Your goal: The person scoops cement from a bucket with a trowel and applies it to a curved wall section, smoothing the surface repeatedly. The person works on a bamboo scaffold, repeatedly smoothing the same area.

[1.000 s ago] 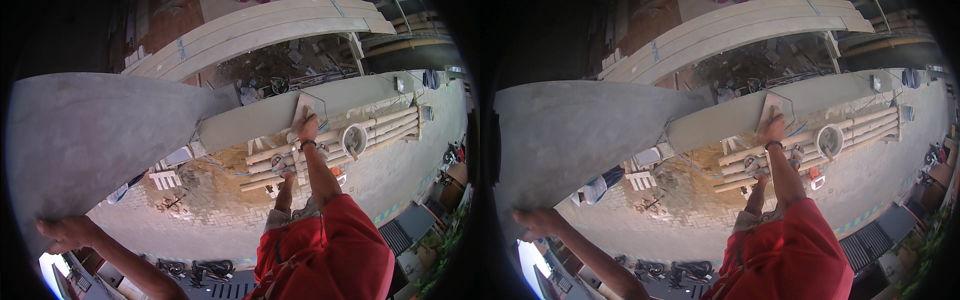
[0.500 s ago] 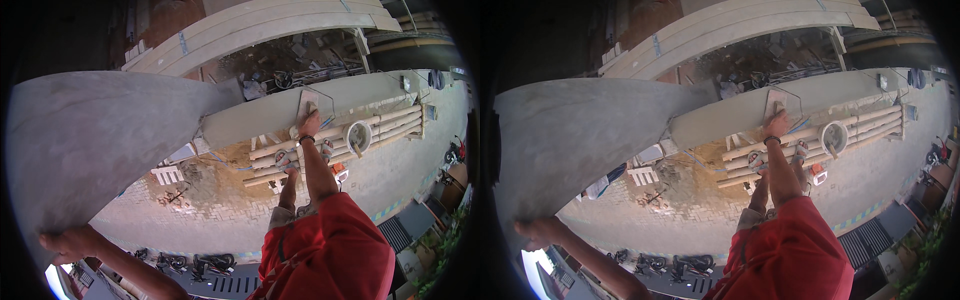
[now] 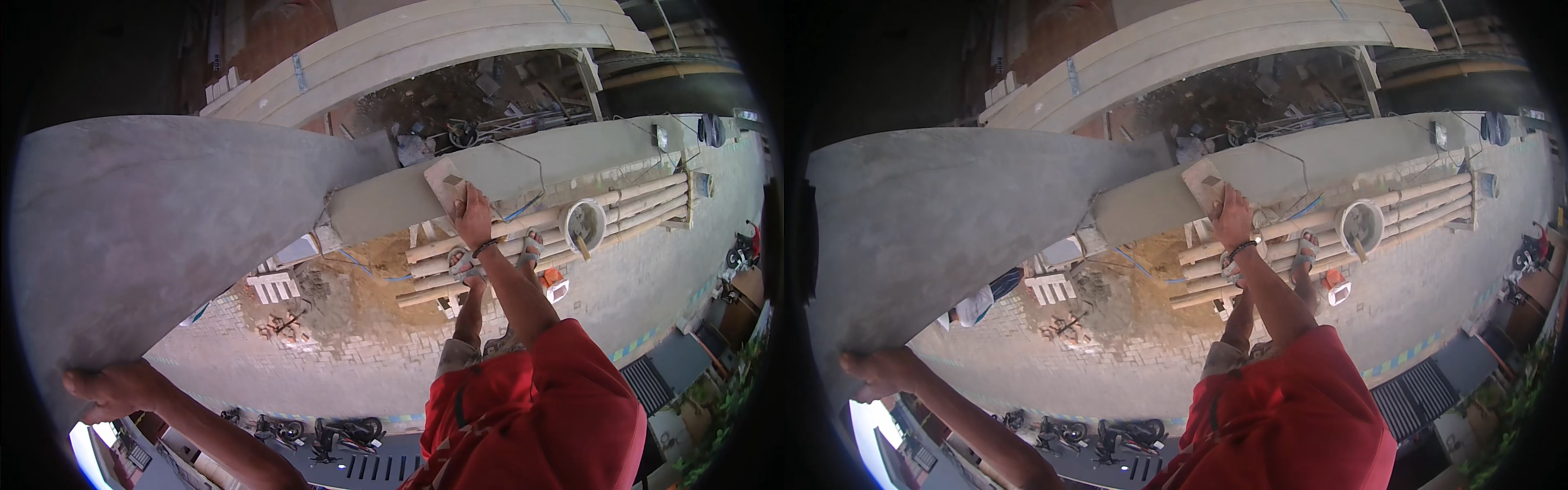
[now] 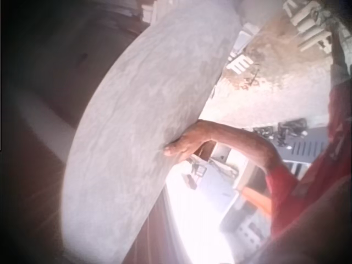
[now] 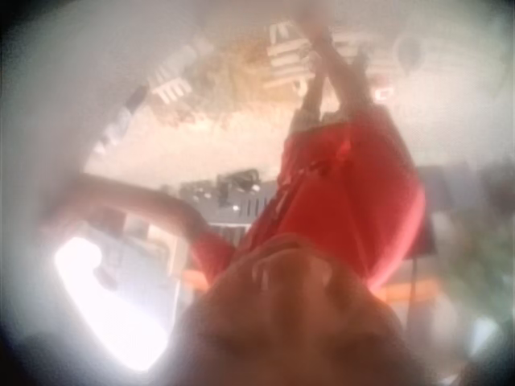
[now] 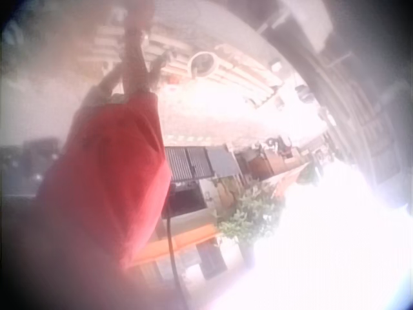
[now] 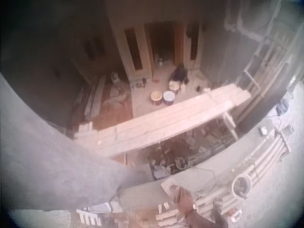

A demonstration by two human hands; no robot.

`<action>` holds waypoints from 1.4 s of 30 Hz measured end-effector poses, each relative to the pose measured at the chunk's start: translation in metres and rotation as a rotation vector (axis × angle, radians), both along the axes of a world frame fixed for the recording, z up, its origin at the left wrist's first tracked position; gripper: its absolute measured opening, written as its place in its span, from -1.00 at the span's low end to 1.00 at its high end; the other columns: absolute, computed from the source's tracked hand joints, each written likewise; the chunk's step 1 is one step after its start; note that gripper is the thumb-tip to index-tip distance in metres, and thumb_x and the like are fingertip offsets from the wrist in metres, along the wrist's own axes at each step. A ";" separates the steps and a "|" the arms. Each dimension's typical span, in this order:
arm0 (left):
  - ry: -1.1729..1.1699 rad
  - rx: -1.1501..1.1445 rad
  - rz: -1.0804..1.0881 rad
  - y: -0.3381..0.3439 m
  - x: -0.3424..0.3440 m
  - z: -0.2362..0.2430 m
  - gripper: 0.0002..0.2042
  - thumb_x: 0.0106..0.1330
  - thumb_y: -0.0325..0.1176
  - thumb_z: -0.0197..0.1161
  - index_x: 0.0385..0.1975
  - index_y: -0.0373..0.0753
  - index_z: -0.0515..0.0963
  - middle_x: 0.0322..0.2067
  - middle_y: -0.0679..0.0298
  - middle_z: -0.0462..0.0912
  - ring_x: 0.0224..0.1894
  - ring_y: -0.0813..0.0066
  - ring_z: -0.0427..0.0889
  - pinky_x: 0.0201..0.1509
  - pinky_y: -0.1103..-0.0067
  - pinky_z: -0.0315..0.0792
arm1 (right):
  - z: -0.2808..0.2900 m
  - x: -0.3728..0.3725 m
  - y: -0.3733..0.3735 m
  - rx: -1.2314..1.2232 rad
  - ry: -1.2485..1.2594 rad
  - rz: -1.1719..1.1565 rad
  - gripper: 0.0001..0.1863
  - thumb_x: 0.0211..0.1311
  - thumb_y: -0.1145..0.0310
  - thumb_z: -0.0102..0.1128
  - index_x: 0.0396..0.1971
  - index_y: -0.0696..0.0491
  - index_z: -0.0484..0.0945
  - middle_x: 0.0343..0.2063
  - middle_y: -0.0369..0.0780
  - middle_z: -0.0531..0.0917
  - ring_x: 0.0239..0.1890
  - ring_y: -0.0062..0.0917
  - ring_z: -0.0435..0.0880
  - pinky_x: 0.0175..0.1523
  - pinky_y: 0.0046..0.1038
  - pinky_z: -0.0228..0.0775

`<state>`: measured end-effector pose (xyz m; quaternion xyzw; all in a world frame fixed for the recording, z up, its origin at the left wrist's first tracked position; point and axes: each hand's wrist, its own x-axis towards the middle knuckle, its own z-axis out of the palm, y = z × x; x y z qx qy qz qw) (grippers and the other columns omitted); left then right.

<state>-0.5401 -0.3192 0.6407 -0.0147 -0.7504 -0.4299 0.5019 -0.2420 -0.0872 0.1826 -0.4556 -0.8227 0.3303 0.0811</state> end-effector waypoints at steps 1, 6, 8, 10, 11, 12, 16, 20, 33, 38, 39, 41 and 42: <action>0.006 -0.001 0.009 0.003 0.001 0.000 -0.29 0.20 -0.12 0.21 0.06 -0.56 0.00 -0.09 -0.15 0.32 -0.15 0.09 0.50 -0.23 0.33 0.60 | -0.002 0.011 0.022 0.033 -0.045 -0.009 -0.48 0.12 0.40 0.09 0.12 0.13 0.27 -0.13 -0.03 0.50 -0.10 -0.07 0.46 -0.04 -0.05 0.31; 0.002 -0.160 -0.039 -0.013 -0.007 -0.001 -0.30 0.22 -0.10 0.20 0.08 -0.55 0.01 -0.07 -0.19 0.29 -0.14 0.09 0.50 -0.22 0.33 0.60 | -0.004 0.039 0.089 0.124 -0.279 0.002 -0.48 0.10 0.41 0.10 0.12 0.07 0.30 -0.14 -0.09 0.51 -0.07 -0.10 0.47 -0.05 -0.03 0.31; 0.014 -0.270 -0.062 -0.024 -0.012 0.001 -0.29 0.21 -0.11 0.21 0.09 -0.53 0.00 -0.07 -0.21 0.29 -0.14 0.08 0.50 -0.21 0.33 0.61 | -0.008 0.042 0.098 0.149 -0.318 0.019 -0.49 0.11 0.39 0.11 0.12 0.06 0.30 -0.13 -0.10 0.51 -0.06 -0.11 0.47 -0.05 -0.03 0.32; 0.007 -0.261 -0.042 -0.025 -0.012 0.004 -0.27 0.20 -0.12 0.23 0.11 -0.52 -0.02 -0.08 -0.21 0.29 -0.14 0.07 0.50 -0.20 0.33 0.61 | -0.014 0.041 0.105 0.162 -0.324 0.006 -0.49 0.11 0.37 0.11 0.12 0.06 0.30 -0.13 -0.09 0.51 -0.07 -0.10 0.48 -0.06 -0.03 0.33; 0.002 -0.220 -0.034 -0.023 -0.011 0.005 -0.27 0.19 -0.13 0.24 0.11 -0.51 -0.03 -0.08 -0.21 0.29 -0.14 0.07 0.50 -0.19 0.33 0.61 | -0.018 0.040 0.106 0.169 -0.327 0.001 -0.49 0.12 0.36 0.11 0.11 0.06 0.30 -0.14 -0.09 0.52 -0.08 -0.10 0.49 -0.07 -0.03 0.34; -0.013 -0.113 -0.028 -0.004 -0.001 0.004 -0.26 0.19 -0.13 0.24 0.12 -0.50 -0.04 -0.09 -0.20 0.29 -0.13 0.05 0.50 -0.19 0.33 0.61 | -0.020 0.038 0.104 0.158 -0.321 0.009 -0.49 0.12 0.36 0.11 0.11 0.07 0.30 -0.15 -0.08 0.52 -0.08 -0.09 0.50 -0.07 -0.04 0.35; -0.061 -0.013 0.085 0.020 0.013 0.004 -0.28 0.23 -0.01 0.12 0.12 -0.45 -0.06 -0.09 -0.23 0.33 -0.21 0.00 0.52 -0.22 0.21 0.60 | -0.037 0.026 0.086 0.060 -0.208 -0.035 -0.48 0.12 0.34 0.11 0.11 0.12 0.28 -0.18 -0.03 0.53 -0.11 -0.06 0.51 -0.08 -0.05 0.37; -0.103 -0.184 0.140 0.019 0.009 -0.010 -0.28 0.26 0.11 -0.03 0.14 -0.42 0.00 0.01 -0.15 0.28 -0.06 -0.06 0.44 -0.20 0.16 0.58 | -0.035 -0.016 0.016 0.021 -0.158 0.032 -0.48 0.14 0.36 0.09 0.10 0.18 0.25 -0.19 0.03 0.52 -0.18 -0.01 0.52 -0.08 -0.06 0.37; -0.124 -0.031 0.074 0.041 0.019 -0.006 -0.47 0.36 0.08 -0.17 0.06 -0.29 0.19 -0.03 -0.02 0.35 0.02 0.04 0.42 -0.11 0.21 0.55 | -0.002 -0.071 -0.076 -0.649 0.177 0.123 -0.43 0.02 0.27 0.26 -0.02 0.21 0.27 -0.25 0.11 0.58 -0.20 -0.03 0.60 -0.09 -0.18 0.47; 0.042 -0.473 0.158 -0.012 0.003 -0.006 -0.52 0.33 -0.01 -0.07 -0.06 -0.38 0.24 -0.14 -0.03 0.39 -0.10 0.10 0.54 -0.30 0.29 0.64 | 0.034 -0.072 -0.052 -0.344 0.130 0.100 -0.35 -0.06 0.34 0.27 0.09 0.16 0.27 -0.28 0.05 0.59 -0.24 -0.07 0.61 -0.12 -0.18 0.49; 0.064 -0.500 0.168 -0.006 0.004 -0.006 -0.51 0.32 -0.01 -0.05 -0.07 -0.40 0.23 -0.17 -0.04 0.39 -0.14 0.11 0.57 -0.34 0.29 0.66 | 0.029 -0.077 -0.058 -0.212 0.179 0.129 -0.34 -0.07 0.35 0.26 0.11 0.15 0.26 -0.30 0.03 0.60 -0.27 -0.08 0.61 -0.13 -0.17 0.49; -0.053 -0.170 0.006 0.012 0.011 -0.003 -0.30 0.22 0.07 0.05 0.11 -0.39 -0.01 -0.08 -0.15 0.35 -0.12 -0.04 0.55 -0.26 0.15 0.66 | 0.015 -0.098 -0.077 -0.180 0.145 0.226 -0.32 -0.08 0.35 0.24 0.13 0.12 0.26 -0.33 0.01 0.59 -0.29 -0.09 0.61 -0.16 -0.17 0.50; -0.061 -0.196 0.000 0.016 0.013 -0.002 -0.30 0.22 0.06 0.05 0.11 -0.39 -0.01 -0.07 -0.15 0.35 -0.13 -0.04 0.56 -0.27 0.15 0.66 | 0.007 -0.110 -0.086 -0.162 0.126 0.271 -0.32 -0.08 0.34 0.22 0.14 0.10 0.26 -0.35 0.00 0.59 -0.31 -0.09 0.61 -0.18 -0.16 0.50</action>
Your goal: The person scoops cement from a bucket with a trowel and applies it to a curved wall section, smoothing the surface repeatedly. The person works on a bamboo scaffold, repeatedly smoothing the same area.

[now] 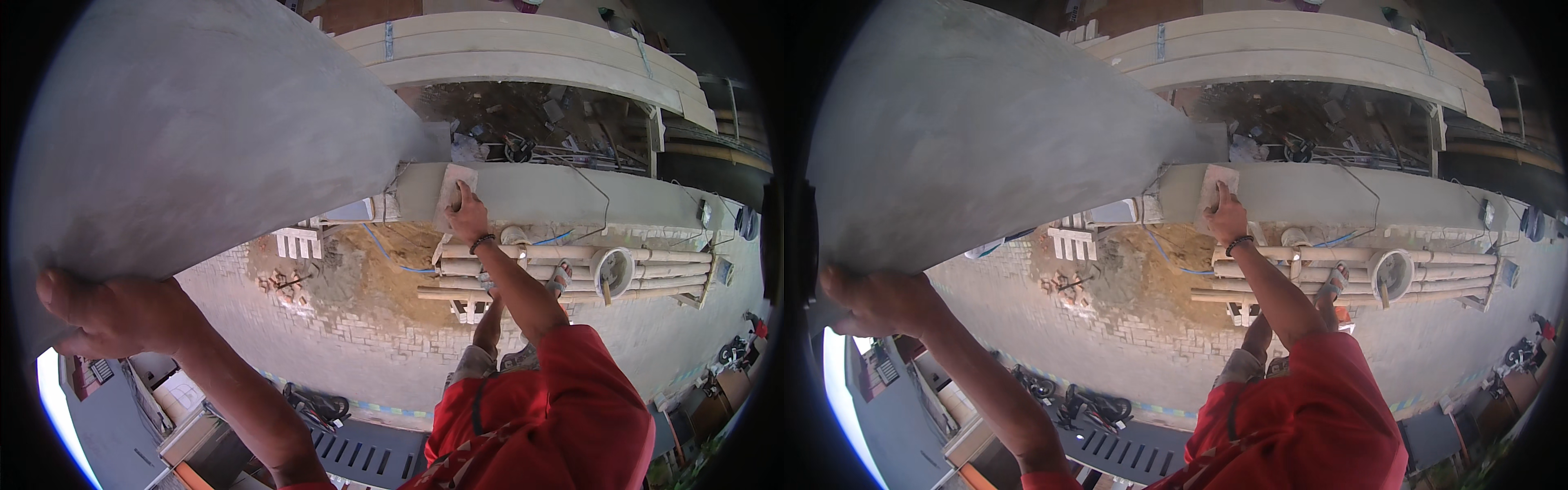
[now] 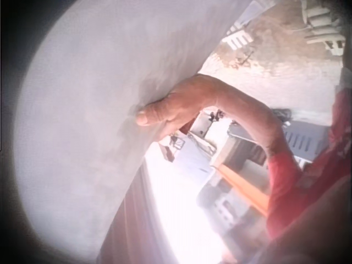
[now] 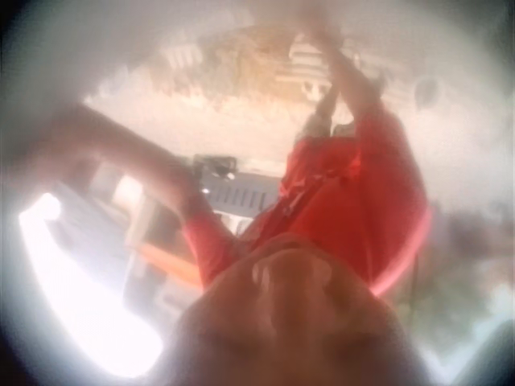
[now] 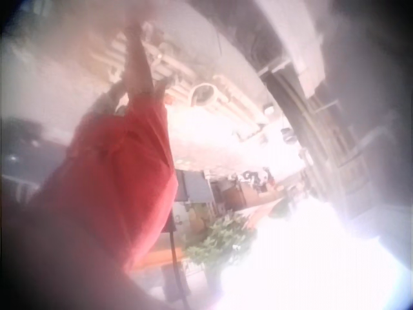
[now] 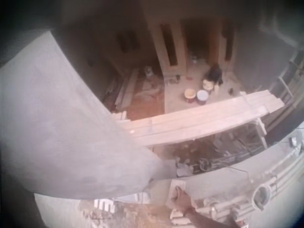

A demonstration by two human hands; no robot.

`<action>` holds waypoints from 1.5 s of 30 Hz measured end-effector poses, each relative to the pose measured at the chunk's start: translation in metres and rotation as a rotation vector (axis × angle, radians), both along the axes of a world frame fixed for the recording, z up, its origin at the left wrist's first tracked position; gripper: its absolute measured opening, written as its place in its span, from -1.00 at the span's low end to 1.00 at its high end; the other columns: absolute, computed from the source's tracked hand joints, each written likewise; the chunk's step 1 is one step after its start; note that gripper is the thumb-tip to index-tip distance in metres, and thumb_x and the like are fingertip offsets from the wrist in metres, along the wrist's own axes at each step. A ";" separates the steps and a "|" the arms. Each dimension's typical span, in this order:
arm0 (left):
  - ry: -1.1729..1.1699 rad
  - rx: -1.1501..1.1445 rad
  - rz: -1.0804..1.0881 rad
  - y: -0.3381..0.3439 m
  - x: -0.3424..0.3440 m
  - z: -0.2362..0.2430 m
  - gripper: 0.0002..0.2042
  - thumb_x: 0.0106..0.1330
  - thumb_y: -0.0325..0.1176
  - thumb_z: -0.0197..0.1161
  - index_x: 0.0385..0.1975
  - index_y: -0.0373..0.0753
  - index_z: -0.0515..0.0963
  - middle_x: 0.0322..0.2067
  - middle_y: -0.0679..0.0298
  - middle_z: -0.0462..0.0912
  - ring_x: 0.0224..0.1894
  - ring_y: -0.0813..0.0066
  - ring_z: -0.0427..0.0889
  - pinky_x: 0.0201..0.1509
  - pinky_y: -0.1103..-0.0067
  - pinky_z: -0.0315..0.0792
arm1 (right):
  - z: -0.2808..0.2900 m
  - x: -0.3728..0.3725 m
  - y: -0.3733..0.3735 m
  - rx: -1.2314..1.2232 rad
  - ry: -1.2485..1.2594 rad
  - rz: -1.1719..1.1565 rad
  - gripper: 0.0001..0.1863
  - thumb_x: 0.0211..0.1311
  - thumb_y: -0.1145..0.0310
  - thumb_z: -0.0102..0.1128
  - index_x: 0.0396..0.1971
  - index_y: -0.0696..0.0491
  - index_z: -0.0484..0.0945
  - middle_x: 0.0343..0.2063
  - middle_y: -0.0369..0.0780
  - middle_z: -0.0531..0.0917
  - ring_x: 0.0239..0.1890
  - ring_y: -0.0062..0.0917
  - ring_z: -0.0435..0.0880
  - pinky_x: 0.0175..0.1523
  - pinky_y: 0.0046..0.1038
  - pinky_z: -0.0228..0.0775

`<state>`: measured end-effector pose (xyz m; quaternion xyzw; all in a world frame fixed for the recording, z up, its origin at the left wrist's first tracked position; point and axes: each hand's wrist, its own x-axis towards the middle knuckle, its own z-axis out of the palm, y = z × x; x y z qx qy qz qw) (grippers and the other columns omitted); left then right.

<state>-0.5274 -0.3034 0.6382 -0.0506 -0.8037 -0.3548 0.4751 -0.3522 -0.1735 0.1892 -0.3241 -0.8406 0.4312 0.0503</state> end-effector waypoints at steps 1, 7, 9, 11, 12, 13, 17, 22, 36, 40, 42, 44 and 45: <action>-0.008 -0.025 -0.007 0.002 0.001 0.001 -0.30 0.22 0.06 0.05 0.11 -0.40 -0.01 -0.07 -0.15 0.35 -0.15 -0.03 0.57 -0.28 0.16 0.66 | -0.008 -0.012 -0.010 -0.016 -0.029 0.001 -0.33 -0.08 0.33 0.22 0.13 0.08 0.28 -0.35 0.00 0.60 -0.29 -0.09 0.61 -0.16 -0.15 0.48; -0.005 0.153 -0.085 -0.004 0.000 -0.002 -0.33 0.20 0.08 0.14 0.06 -0.40 0.16 -0.06 -0.07 0.37 -0.06 0.07 0.53 -0.25 0.27 0.62 | -0.019 -0.061 -0.064 -0.057 -0.165 -0.016 -0.39 -0.06 0.30 0.17 0.10 0.00 0.34 -0.34 -0.02 0.61 -0.29 -0.11 0.62 -0.16 -0.15 0.48; 0.001 0.197 -0.118 -0.004 -0.003 -0.005 -0.33 0.18 0.09 0.18 0.05 -0.39 0.20 -0.05 -0.04 0.38 -0.06 0.10 0.53 -0.26 0.31 0.62 | -0.022 -0.070 -0.071 -0.046 -0.205 -0.027 -0.40 -0.05 0.30 0.17 0.10 0.00 0.34 -0.33 -0.03 0.61 -0.29 -0.12 0.63 -0.17 -0.16 0.49; -0.002 0.190 -0.122 -0.003 -0.004 -0.007 -0.34 0.18 0.09 0.18 0.04 -0.38 0.21 -0.06 -0.03 0.39 -0.07 0.10 0.53 -0.26 0.32 0.61 | -0.027 -0.077 -0.076 0.003 -0.210 -0.015 -0.40 -0.04 0.30 0.18 0.12 -0.02 0.33 -0.33 -0.04 0.61 -0.28 -0.13 0.63 -0.16 -0.16 0.50; -0.003 0.185 -0.122 -0.003 -0.005 -0.006 -0.34 0.18 0.09 0.18 0.03 -0.38 0.22 -0.07 -0.03 0.39 -0.07 0.10 0.53 -0.26 0.32 0.61 | -0.031 -0.078 -0.076 0.030 -0.214 -0.012 -0.39 -0.04 0.30 0.18 0.12 -0.04 0.33 -0.32 -0.04 0.61 -0.27 -0.13 0.64 -0.15 -0.17 0.50; -0.007 0.180 -0.124 -0.001 -0.005 -0.007 -0.34 0.17 0.09 0.19 0.03 -0.38 0.22 -0.07 -0.03 0.39 -0.08 0.10 0.53 -0.26 0.32 0.61 | -0.035 -0.078 -0.073 0.032 -0.235 0.000 -0.39 -0.02 0.32 0.17 0.13 -0.04 0.32 -0.29 -0.04 0.60 -0.26 -0.14 0.64 -0.14 -0.18 0.51; -0.018 0.150 -0.124 -0.004 -0.007 -0.012 -0.35 0.16 0.09 0.20 0.00 -0.37 0.24 -0.10 -0.02 0.41 -0.10 0.11 0.54 -0.26 0.32 0.61 | -0.035 -0.068 -0.054 0.062 -0.307 0.066 -0.40 0.01 0.36 0.14 0.15 -0.07 0.31 -0.21 -0.03 0.58 -0.23 -0.13 0.64 -0.12 -0.19 0.51; -0.020 0.111 -0.111 -0.009 -0.006 -0.010 -0.37 0.15 0.08 0.21 -0.03 -0.36 0.26 -0.12 -0.01 0.42 -0.12 0.11 0.55 -0.26 0.32 0.60 | -0.033 -0.004 0.029 0.161 -0.344 0.035 -0.41 0.00 0.36 0.15 0.13 -0.08 0.32 -0.25 -0.02 0.59 -0.24 -0.09 0.63 -0.13 -0.15 0.51; -0.024 0.045 -0.098 -0.016 -0.006 -0.011 -0.41 0.12 0.08 0.25 -0.11 -0.34 0.32 -0.19 0.02 0.46 -0.18 0.13 0.56 -0.25 0.34 0.59 | 0.010 0.039 0.052 0.120 -0.228 -0.015 -0.44 -0.06 0.34 0.20 0.06 -0.04 0.39 -0.34 -0.02 0.65 -0.27 -0.08 0.63 -0.13 -0.14 0.48; -0.025 0.025 -0.098 -0.015 -0.006 -0.013 -0.42 0.11 0.08 0.26 -0.13 -0.33 0.34 -0.21 0.03 0.47 -0.20 0.14 0.57 -0.25 0.34 0.59 | -0.012 -0.009 -0.016 0.028 -0.134 0.133 -0.46 -0.05 0.34 0.18 0.05 -0.02 0.38 -0.32 -0.03 0.64 -0.22 -0.13 0.62 -0.10 -0.15 0.46; -0.020 0.011 -0.089 -0.019 -0.006 -0.011 -0.43 0.11 0.08 0.26 -0.14 -0.32 0.35 -0.22 0.04 0.48 -0.21 0.14 0.57 -0.25 0.34 0.58 | -0.014 -0.029 -0.040 0.019 -0.129 0.139 -0.47 -0.05 0.34 0.18 0.03 -0.01 0.38 -0.35 -0.04 0.64 -0.24 -0.13 0.62 -0.13 -0.14 0.47; -0.025 0.003 -0.079 -0.022 -0.006 -0.010 -0.43 0.10 0.08 0.27 -0.15 -0.32 0.36 -0.23 0.04 0.48 -0.21 0.14 0.58 -0.25 0.34 0.58 | -0.015 -0.042 -0.053 0.010 -0.151 0.137 -0.48 -0.05 0.34 0.18 0.02 0.00 0.38 -0.37 -0.04 0.64 -0.26 -0.13 0.63 -0.15 -0.14 0.47; -0.027 -0.004 -0.073 -0.023 -0.007 -0.011 -0.44 0.10 0.08 0.27 -0.16 -0.32 0.36 -0.24 0.04 0.49 -0.22 0.14 0.58 -0.25 0.34 0.58 | -0.015 -0.047 -0.058 0.003 -0.173 0.136 -0.48 -0.05 0.34 0.18 0.01 0.00 0.38 -0.37 -0.04 0.64 -0.27 -0.13 0.63 -0.16 -0.13 0.48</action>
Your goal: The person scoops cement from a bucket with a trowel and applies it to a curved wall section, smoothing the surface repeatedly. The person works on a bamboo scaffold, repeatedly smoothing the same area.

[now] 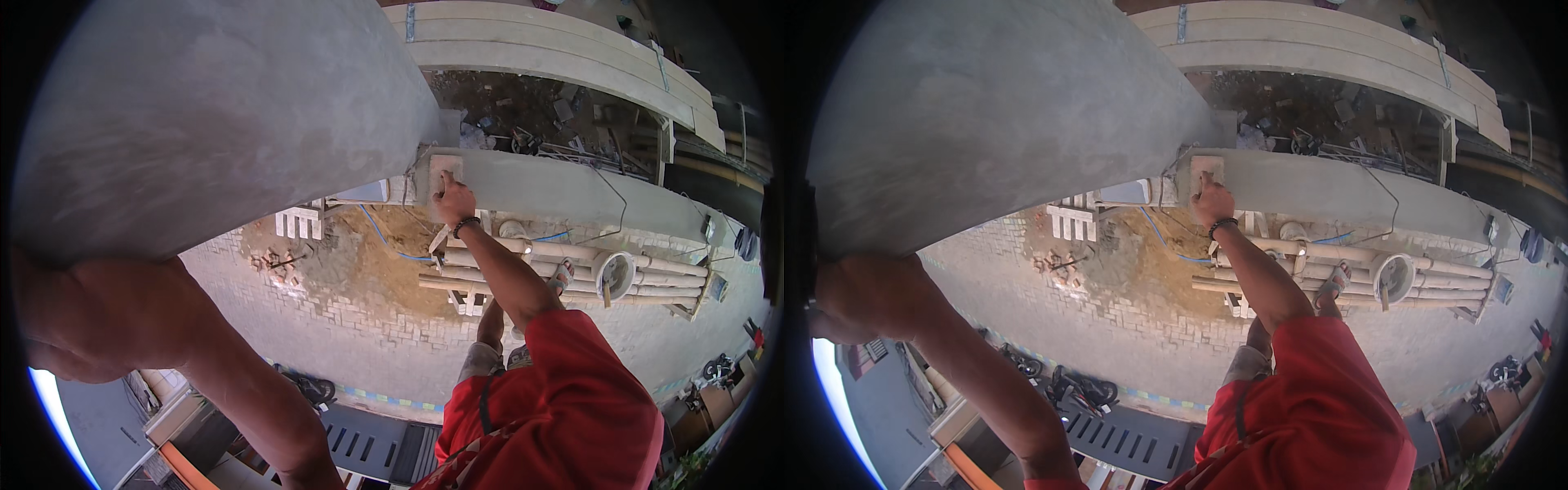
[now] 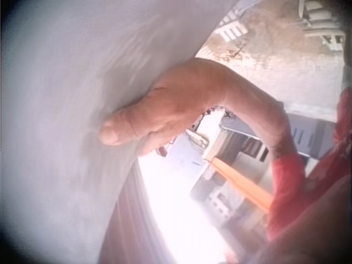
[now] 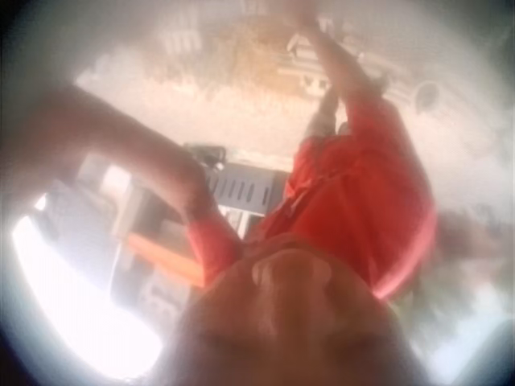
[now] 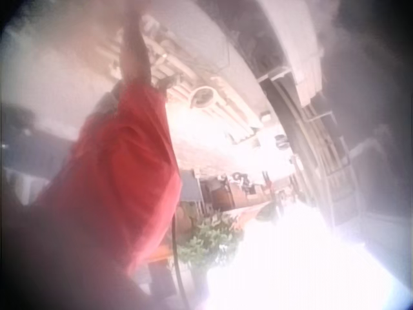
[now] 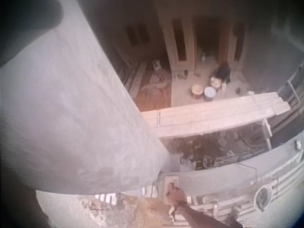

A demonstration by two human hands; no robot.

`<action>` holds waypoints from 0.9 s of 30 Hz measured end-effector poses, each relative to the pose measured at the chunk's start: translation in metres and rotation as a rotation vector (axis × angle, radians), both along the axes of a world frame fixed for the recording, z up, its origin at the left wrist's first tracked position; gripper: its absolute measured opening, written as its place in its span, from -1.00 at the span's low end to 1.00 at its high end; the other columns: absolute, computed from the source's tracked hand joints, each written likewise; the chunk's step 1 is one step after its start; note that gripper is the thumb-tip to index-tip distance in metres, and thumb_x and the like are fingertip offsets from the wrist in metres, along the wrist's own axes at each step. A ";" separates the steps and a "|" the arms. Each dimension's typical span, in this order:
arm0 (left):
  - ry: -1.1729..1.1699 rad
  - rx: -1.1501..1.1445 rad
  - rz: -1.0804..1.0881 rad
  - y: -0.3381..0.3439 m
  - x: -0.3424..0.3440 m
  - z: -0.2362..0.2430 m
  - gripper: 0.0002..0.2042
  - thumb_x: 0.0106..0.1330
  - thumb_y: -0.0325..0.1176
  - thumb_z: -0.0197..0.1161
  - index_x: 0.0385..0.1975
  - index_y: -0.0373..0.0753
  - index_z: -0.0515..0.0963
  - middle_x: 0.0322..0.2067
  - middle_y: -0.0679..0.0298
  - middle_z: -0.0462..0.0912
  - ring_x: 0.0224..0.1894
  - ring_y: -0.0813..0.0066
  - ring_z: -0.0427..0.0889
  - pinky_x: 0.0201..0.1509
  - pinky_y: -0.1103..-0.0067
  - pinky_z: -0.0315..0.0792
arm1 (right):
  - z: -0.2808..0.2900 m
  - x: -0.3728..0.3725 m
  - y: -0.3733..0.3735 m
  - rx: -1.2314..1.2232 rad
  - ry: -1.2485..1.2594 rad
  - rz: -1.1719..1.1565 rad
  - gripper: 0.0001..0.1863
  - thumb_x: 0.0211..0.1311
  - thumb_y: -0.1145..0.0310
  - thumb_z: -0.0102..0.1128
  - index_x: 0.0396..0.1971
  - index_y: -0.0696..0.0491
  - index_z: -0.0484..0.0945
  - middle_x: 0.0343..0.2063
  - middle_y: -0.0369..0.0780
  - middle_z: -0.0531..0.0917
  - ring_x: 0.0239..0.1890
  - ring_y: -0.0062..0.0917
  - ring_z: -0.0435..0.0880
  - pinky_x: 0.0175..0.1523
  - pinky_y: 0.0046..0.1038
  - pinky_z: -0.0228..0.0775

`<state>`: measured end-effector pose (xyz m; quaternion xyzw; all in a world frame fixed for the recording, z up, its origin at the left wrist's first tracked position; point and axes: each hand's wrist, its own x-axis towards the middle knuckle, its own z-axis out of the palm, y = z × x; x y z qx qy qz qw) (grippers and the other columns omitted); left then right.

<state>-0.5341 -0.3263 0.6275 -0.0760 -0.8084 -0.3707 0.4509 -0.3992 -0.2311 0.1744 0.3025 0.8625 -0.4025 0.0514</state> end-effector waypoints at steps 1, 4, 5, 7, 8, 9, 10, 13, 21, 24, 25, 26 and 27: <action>-0.003 -0.005 0.004 -0.001 0.000 -0.001 -0.44 0.10 0.08 0.27 -0.16 -0.32 0.37 -0.24 0.05 0.49 -0.22 0.14 0.58 -0.25 0.34 0.58 | 0.000 -0.004 -0.003 -0.005 -0.022 -0.002 -0.49 -0.05 0.34 0.18 0.01 0.01 0.38 -0.38 -0.04 0.64 -0.28 -0.13 0.63 -0.17 -0.13 0.48; -0.003 -0.029 0.015 -0.002 -0.001 -0.002 -0.45 0.09 0.08 0.28 -0.18 -0.31 0.38 -0.26 0.05 0.50 -0.24 0.15 0.58 -0.25 0.35 0.58 | -0.004 -0.015 -0.006 -0.004 -0.034 -0.032 -0.46 -0.06 0.32 0.19 0.04 0.00 0.40 -0.38 -0.01 0.65 -0.29 -0.09 0.63 -0.15 -0.14 0.49; 0.000 -0.041 0.020 -0.003 -0.002 -0.002 -0.45 0.09 0.08 0.28 -0.19 -0.31 0.39 -0.26 0.05 0.50 -0.24 0.15 0.58 -0.25 0.35 0.58 | -0.005 -0.019 -0.007 -0.002 -0.020 -0.044 -0.46 -0.06 0.32 0.18 0.03 0.00 0.41 -0.39 0.00 0.64 -0.29 -0.09 0.63 -0.16 -0.14 0.49; 0.000 -0.064 0.032 -0.004 -0.003 -0.002 -0.46 0.08 0.08 0.29 -0.20 -0.31 0.39 -0.27 0.06 0.51 -0.25 0.15 0.59 -0.25 0.35 0.57 | -0.007 -0.026 -0.008 0.003 0.008 -0.067 -0.47 -0.06 0.32 0.18 0.03 0.01 0.41 -0.41 0.01 0.64 -0.29 -0.08 0.63 -0.16 -0.13 0.49; 0.002 -0.077 0.038 -0.005 -0.003 -0.001 -0.46 0.08 0.08 0.29 -0.20 -0.30 0.40 -0.28 0.06 0.51 -0.25 0.15 0.59 -0.25 0.35 0.57 | -0.007 -0.030 -0.009 0.004 0.016 -0.061 -0.47 -0.06 0.32 0.18 0.02 0.01 0.41 -0.41 0.01 0.64 -0.29 -0.08 0.63 -0.16 -0.13 0.49; 0.005 -0.095 0.050 -0.006 -0.004 -0.001 -0.46 0.08 0.08 0.29 -0.21 -0.30 0.40 -0.28 0.06 0.51 -0.26 0.15 0.59 -0.25 0.35 0.57 | -0.007 -0.034 -0.011 0.005 0.024 -0.056 -0.47 -0.06 0.32 0.18 0.02 0.01 0.41 -0.41 0.01 0.64 -0.29 -0.08 0.63 -0.16 -0.13 0.48; 0.006 -0.114 0.057 -0.007 -0.004 -0.002 -0.46 0.08 0.08 0.30 -0.22 -0.30 0.41 -0.29 0.07 0.52 -0.26 0.15 0.59 -0.25 0.35 0.57 | -0.006 -0.036 -0.011 0.006 0.032 -0.051 -0.48 -0.06 0.33 0.18 0.02 0.01 0.41 -0.41 0.02 0.64 -0.29 -0.08 0.63 -0.16 -0.13 0.48; 0.008 -0.185 0.105 -0.012 -0.005 -0.004 -0.47 0.07 0.08 0.30 -0.23 -0.29 0.42 -0.30 0.07 0.53 -0.28 0.16 0.59 -0.25 0.35 0.57 | -0.004 -0.038 -0.014 -0.013 -0.020 0.019 -0.43 -0.03 0.35 0.18 0.07 0.08 0.34 -0.38 0.04 0.63 -0.27 -0.08 0.64 -0.18 -0.13 0.50; 0.062 -0.542 0.316 -0.023 -0.009 -0.002 -0.49 0.05 0.08 0.32 -0.28 -0.28 0.46 -0.34 0.09 0.55 -0.31 0.17 0.61 -0.25 0.36 0.56 | -0.015 -0.030 -0.026 0.035 -0.072 0.016 -0.46 -0.03 0.38 0.18 0.04 0.06 0.35 -0.42 0.01 0.64 -0.34 -0.09 0.65 -0.22 -0.15 0.53; 0.095 -0.728 0.437 -0.029 -0.010 0.000 -0.50 0.04 0.08 0.33 -0.30 -0.27 0.47 -0.36 0.10 0.56 -0.32 0.17 0.61 -0.25 0.36 0.56 | -0.018 -0.024 -0.033 0.056 -0.056 0.010 -0.48 -0.03 0.39 0.17 0.03 0.06 0.35 -0.44 -0.01 0.63 -0.35 -0.10 0.66 -0.23 -0.15 0.53; 0.112 -0.797 0.487 -0.029 -0.010 0.000 -0.50 0.04 0.08 0.33 -0.30 -0.27 0.47 -0.36 0.10 0.56 -0.33 0.17 0.61 -0.25 0.36 0.56 | -0.019 -0.022 -0.034 0.066 -0.042 0.005 -0.48 -0.02 0.39 0.17 0.03 0.06 0.35 -0.45 -0.01 0.63 -0.35 -0.10 0.66 -0.23 -0.15 0.53; 0.123 -0.860 0.531 -0.031 -0.010 0.001 -0.51 0.04 0.08 0.34 -0.31 -0.27 0.48 -0.37 0.10 0.56 -0.33 0.17 0.61 -0.25 0.36 0.56 | -0.020 -0.022 -0.033 0.074 -0.044 0.011 -0.48 -0.02 0.39 0.17 0.03 0.05 0.35 -0.44 -0.01 0.63 -0.34 -0.10 0.66 -0.22 -0.16 0.53; 0.133 -0.919 0.573 -0.034 -0.011 0.002 -0.51 0.04 0.08 0.34 -0.31 -0.27 0.48 -0.37 0.10 0.57 -0.34 0.17 0.61 -0.25 0.36 0.56 | -0.022 -0.022 -0.030 0.083 -0.046 0.016 -0.49 -0.02 0.39 0.16 0.03 0.05 0.35 -0.43 -0.01 0.63 -0.33 -0.11 0.65 -0.22 -0.16 0.53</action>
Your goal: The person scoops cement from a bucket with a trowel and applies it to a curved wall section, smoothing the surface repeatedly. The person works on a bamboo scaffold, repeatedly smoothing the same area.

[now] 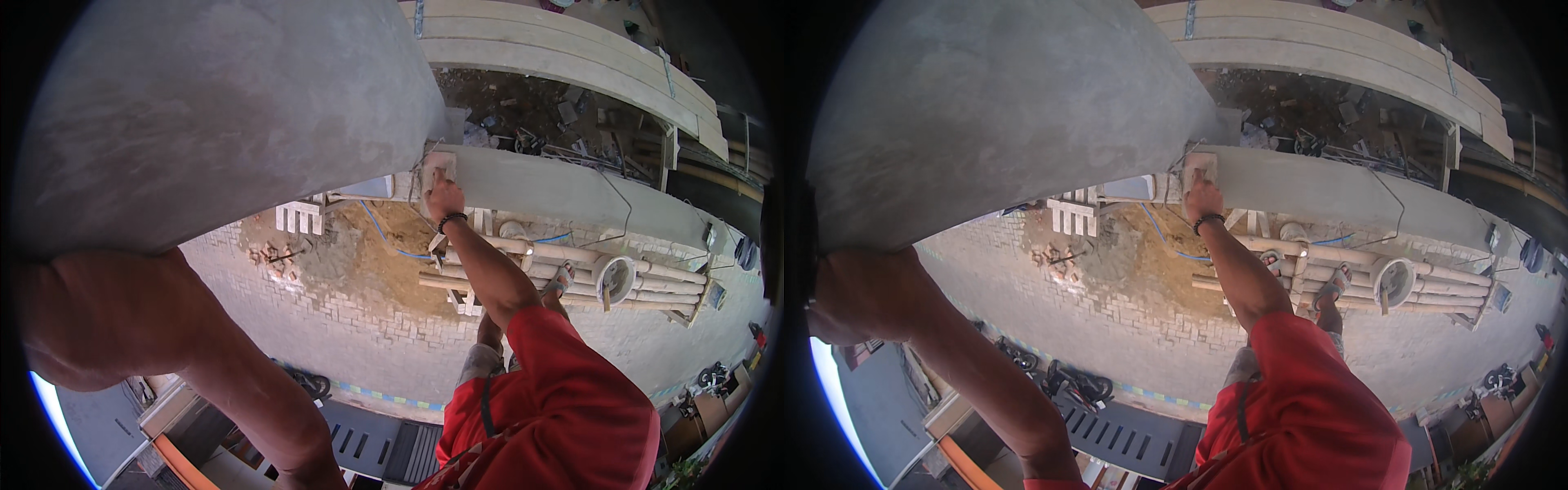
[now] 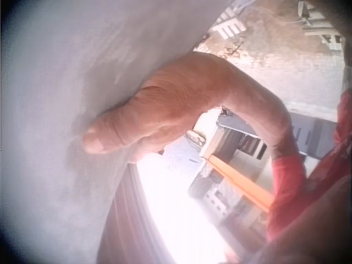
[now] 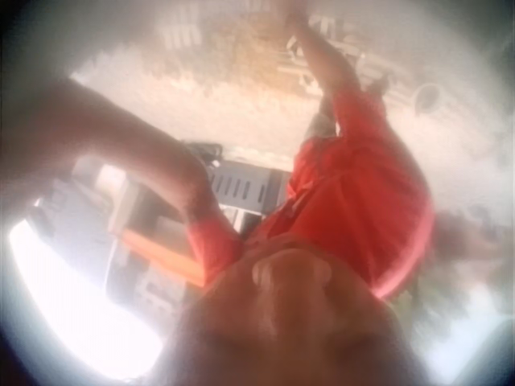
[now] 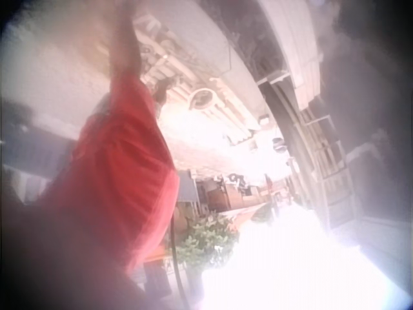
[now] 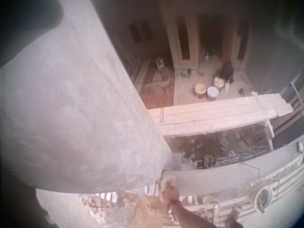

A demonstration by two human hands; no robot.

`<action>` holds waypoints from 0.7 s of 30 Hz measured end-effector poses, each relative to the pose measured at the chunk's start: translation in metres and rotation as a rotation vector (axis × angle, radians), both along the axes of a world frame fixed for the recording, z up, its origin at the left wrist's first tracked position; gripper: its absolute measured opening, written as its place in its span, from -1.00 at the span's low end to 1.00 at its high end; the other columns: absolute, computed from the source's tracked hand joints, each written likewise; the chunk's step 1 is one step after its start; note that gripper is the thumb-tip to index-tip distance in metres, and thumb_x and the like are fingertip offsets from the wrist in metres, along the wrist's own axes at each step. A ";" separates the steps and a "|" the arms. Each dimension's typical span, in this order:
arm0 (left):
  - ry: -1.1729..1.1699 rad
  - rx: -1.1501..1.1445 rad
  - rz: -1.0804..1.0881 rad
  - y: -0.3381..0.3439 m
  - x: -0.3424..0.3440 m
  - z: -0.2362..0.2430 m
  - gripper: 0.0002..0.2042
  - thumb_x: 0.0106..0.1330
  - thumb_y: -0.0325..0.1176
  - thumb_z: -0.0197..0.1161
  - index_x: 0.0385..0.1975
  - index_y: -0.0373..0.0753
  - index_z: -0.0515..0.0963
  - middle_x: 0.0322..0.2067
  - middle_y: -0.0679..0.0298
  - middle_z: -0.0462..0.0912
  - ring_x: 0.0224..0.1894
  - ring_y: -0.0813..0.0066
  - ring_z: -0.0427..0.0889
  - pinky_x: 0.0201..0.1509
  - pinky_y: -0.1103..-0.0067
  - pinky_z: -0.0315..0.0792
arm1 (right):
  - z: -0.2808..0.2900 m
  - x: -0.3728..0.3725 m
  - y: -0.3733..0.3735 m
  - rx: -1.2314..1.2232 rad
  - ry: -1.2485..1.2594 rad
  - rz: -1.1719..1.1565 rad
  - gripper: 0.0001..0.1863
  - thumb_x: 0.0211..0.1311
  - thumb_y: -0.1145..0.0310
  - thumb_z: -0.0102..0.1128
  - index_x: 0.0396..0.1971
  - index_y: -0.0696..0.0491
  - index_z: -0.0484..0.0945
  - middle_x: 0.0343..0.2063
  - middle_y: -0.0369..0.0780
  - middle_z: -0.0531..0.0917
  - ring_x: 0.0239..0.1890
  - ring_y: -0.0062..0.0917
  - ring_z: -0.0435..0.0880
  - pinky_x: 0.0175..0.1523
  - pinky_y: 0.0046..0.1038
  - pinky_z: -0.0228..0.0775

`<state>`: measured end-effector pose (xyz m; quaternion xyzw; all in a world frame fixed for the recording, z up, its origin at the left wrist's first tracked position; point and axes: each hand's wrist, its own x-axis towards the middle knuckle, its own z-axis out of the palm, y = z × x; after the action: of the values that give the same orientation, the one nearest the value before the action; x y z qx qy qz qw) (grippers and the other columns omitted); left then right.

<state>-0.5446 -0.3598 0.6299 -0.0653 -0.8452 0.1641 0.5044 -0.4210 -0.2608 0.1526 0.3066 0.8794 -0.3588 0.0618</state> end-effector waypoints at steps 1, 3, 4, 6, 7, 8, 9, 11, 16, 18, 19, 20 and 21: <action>0.014 -0.060 0.039 -0.003 0.001 0.001 -0.51 0.03 0.08 0.34 -0.32 -0.27 0.49 -0.38 0.11 0.57 -0.34 0.17 0.61 -0.25 0.36 0.56 | 0.000 0.001 0.001 0.006 -0.002 0.007 -0.49 -0.01 0.39 0.16 0.03 0.04 0.35 -0.42 -0.01 0.63 -0.33 -0.11 0.65 -0.21 -0.17 0.53; 0.039 -0.151 0.102 -0.003 0.002 -0.003 -0.52 0.03 0.08 0.35 -0.33 -0.26 0.50 -0.39 0.11 0.58 -0.35 0.18 0.62 -0.25 0.37 0.55 | -0.001 0.006 0.017 0.010 0.001 -0.001 -0.49 -0.02 0.39 0.16 0.03 0.03 0.35 -0.38 -0.01 0.63 -0.30 -0.12 0.65 -0.19 -0.17 0.52; 0.043 -0.184 0.123 -0.004 0.002 -0.005 -0.52 0.03 0.08 0.35 -0.34 -0.26 0.50 -0.39 0.11 0.58 -0.35 0.18 0.62 -0.25 0.37 0.55 | -0.002 0.012 0.029 0.015 0.002 -0.009 -0.49 -0.02 0.39 0.16 0.03 0.02 0.35 -0.37 -0.01 0.63 -0.29 -0.12 0.65 -0.18 -0.17 0.52; 0.052 -0.240 0.163 -0.006 0.000 -0.009 -0.52 0.02 0.08 0.36 -0.35 -0.26 0.51 -0.40 0.12 0.58 -0.36 0.18 0.62 -0.25 0.37 0.55 | -0.003 0.028 0.059 0.052 -0.043 -0.021 -0.47 -0.02 0.38 0.17 0.05 -0.01 0.35 -0.32 -0.02 0.62 -0.26 -0.13 0.64 -0.16 -0.16 0.51; 0.052 -0.259 0.179 -0.005 -0.002 -0.013 -0.53 0.02 0.08 0.36 -0.35 -0.25 0.51 -0.41 0.12 0.59 -0.37 0.18 0.62 -0.25 0.37 0.55 | -0.004 0.041 0.081 0.087 -0.045 -0.046 -0.46 -0.03 0.37 0.18 0.05 -0.02 0.35 -0.33 -0.02 0.63 -0.26 -0.12 0.64 -0.17 -0.15 0.51; 0.083 -0.319 0.218 -0.009 0.003 0.005 -0.53 0.02 0.08 0.36 -0.36 -0.25 0.52 -0.42 0.12 0.59 -0.37 0.18 0.62 -0.25 0.37 0.55 | 0.004 0.046 0.084 0.079 -0.020 -0.040 -0.46 -0.04 0.37 0.18 0.05 -0.03 0.36 -0.35 -0.02 0.63 -0.27 -0.12 0.64 -0.17 -0.14 0.50; 0.090 -0.336 0.234 -0.011 0.006 0.004 -0.53 0.01 0.08 0.36 -0.37 -0.25 0.52 -0.42 0.12 0.59 -0.38 0.18 0.63 -0.25 0.37 0.55 | 0.006 0.060 0.105 0.123 -0.066 -0.075 -0.46 -0.04 0.36 0.18 0.05 -0.04 0.37 -0.36 -0.02 0.64 -0.27 -0.11 0.64 -0.17 -0.14 0.50; 0.097 -0.364 0.252 -0.011 0.004 0.005 -0.54 0.01 0.08 0.37 -0.38 -0.25 0.53 -0.43 0.13 0.60 -0.39 0.19 0.63 -0.25 0.37 0.55 | 0.005 0.098 0.154 0.217 -0.106 -0.163 -0.46 -0.05 0.35 0.18 0.05 -0.05 0.40 -0.40 -0.02 0.65 -0.29 -0.11 0.64 -0.17 -0.14 0.50; 0.104 -0.406 0.292 -0.019 0.004 -0.003 -0.55 0.00 0.08 0.38 -0.41 -0.24 0.56 -0.46 0.14 0.61 -0.41 0.19 0.64 -0.24 0.38 0.54 | 0.030 0.138 0.199 0.259 -0.045 -0.295 -0.49 -0.04 0.34 0.16 0.04 -0.06 0.43 -0.48 -0.06 0.67 -0.35 -0.12 0.66 -0.20 -0.14 0.51; 0.108 -0.429 0.297 -0.018 0.006 -0.001 -0.55 -0.01 0.08 0.39 -0.42 -0.23 0.56 -0.47 0.14 0.62 -0.42 0.19 0.64 -0.24 0.38 0.54 | 0.037 0.125 0.168 0.215 0.072 -0.211 -0.48 -0.05 0.34 0.16 0.04 -0.06 0.43 -0.48 -0.05 0.66 -0.35 -0.11 0.65 -0.21 -0.13 0.50; 0.101 -0.429 0.290 -0.016 0.003 -0.009 -0.55 -0.01 0.08 0.39 -0.42 -0.23 0.57 -0.47 0.15 0.62 -0.42 0.20 0.64 -0.24 0.38 0.54 | 0.039 0.115 0.150 0.180 0.038 -0.185 -0.47 -0.06 0.34 0.17 0.04 -0.05 0.42 -0.47 -0.05 0.66 -0.35 -0.11 0.65 -0.20 -0.13 0.49; 0.109 -0.449 0.300 -0.015 0.004 -0.007 -0.56 -0.01 0.08 0.39 -0.43 -0.23 0.57 -0.48 0.15 0.62 -0.42 0.20 0.64 -0.24 0.38 0.54 | 0.042 0.099 0.124 0.123 0.017 -0.145 -0.46 -0.06 0.34 0.17 0.04 -0.05 0.42 -0.46 -0.04 0.66 -0.34 -0.11 0.65 -0.19 -0.12 0.48; 0.117 -0.470 0.310 -0.015 0.005 -0.002 -0.56 -0.01 0.08 0.39 -0.43 -0.23 0.58 -0.48 0.15 0.63 -0.43 0.20 0.64 -0.24 0.38 0.54 | 0.041 0.083 0.099 0.039 0.030 -0.107 -0.46 -0.07 0.35 0.17 0.04 -0.02 0.41 -0.42 -0.03 0.65 -0.32 -0.10 0.64 -0.17 -0.12 0.48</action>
<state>-0.5392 -0.3751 0.6277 -0.0409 -0.7534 0.4341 0.4922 -0.3382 -0.1622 0.1938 0.3489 0.8694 -0.3491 0.0233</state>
